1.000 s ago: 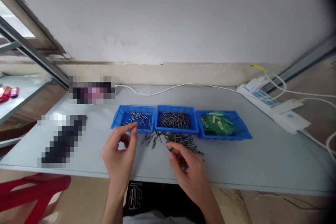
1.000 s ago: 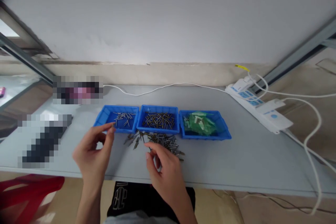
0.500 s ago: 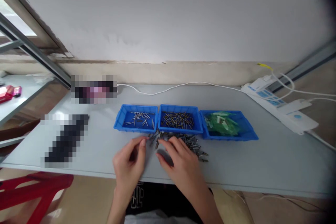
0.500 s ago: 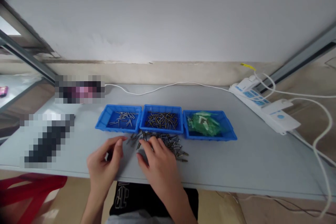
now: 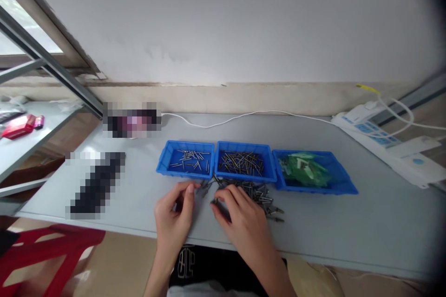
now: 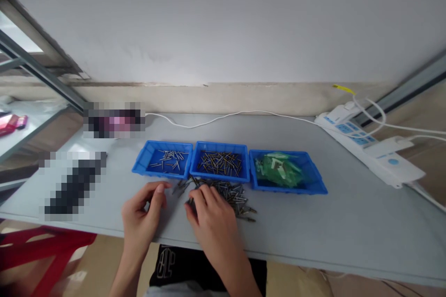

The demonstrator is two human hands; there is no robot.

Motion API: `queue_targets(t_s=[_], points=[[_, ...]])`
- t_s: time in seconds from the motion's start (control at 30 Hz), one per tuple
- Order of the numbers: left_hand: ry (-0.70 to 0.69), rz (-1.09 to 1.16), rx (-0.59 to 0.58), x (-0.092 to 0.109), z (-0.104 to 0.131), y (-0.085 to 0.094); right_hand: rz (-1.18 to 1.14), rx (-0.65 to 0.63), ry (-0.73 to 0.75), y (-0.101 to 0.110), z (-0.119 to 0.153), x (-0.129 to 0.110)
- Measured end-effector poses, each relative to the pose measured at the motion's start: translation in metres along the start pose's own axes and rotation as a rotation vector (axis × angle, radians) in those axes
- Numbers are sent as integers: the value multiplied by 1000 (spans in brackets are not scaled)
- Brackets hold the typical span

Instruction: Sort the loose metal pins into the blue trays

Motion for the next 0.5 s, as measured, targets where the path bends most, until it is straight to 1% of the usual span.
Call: queue_targets(t_s=[0.1,0.2,0.4,0.5], points=[[19,24,-14,-2,0,1,33,14,-7,1,-1,0],[18,43,-28,-2,0,0,38,1,-9,1,0,0],[55,53,-3,3,0,-3,31,-20,-1,0,2,0],[50,39,-18,3,0,-3,35,-12,-6,0,3,0]])
Point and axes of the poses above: each hand's wrist, its own z-axis away from the middle knuckle, its own y-axis out of the back of the hand, x = y × z, the point moved 2 cm from there along -z, towards the middle knuckle, and after that the axes turned 13 degrees about z, right-handed, at the moved point
